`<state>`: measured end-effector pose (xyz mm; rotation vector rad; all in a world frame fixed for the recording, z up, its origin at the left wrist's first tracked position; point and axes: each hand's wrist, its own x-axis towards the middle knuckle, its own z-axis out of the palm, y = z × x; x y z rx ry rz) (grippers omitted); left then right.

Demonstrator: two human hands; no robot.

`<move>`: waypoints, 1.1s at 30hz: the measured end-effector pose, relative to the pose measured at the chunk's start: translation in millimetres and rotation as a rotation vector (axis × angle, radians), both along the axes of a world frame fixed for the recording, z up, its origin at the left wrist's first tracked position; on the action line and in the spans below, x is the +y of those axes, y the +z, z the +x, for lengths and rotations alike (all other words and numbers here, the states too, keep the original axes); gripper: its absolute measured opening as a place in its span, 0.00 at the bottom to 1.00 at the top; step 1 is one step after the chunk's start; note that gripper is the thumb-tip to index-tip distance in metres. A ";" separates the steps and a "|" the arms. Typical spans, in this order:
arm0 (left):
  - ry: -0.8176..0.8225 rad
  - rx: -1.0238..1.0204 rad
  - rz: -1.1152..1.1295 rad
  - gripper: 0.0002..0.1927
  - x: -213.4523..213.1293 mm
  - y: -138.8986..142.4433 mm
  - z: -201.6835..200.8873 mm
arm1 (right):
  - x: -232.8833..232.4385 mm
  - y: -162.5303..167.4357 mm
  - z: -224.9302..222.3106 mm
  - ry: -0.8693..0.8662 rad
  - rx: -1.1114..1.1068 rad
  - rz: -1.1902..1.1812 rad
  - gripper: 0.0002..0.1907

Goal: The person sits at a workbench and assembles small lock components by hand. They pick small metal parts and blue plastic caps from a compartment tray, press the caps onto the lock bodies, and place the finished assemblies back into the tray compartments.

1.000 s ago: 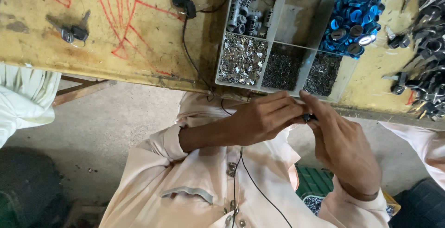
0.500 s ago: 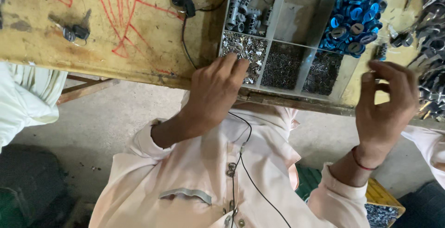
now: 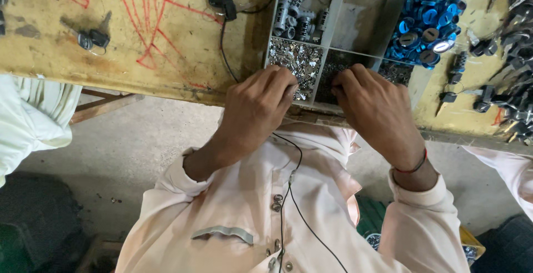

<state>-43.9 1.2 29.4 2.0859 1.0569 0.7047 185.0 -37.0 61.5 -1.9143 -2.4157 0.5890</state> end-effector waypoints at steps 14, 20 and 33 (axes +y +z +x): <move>-0.001 -0.135 -0.088 0.09 -2.5 1.7 -1.8 | -18.8 -4.7 -3.1 -0.314 0.321 0.095 0.07; -0.019 -0.402 -0.456 0.07 -14.2 -2.7 10.9 | -27.5 -9.0 4.8 -0.355 0.468 0.073 0.07; -0.172 -1.018 -1.026 0.09 -30.4 -23.1 33.6 | -62.6 -19.3 12.1 -0.646 1.425 -0.434 0.05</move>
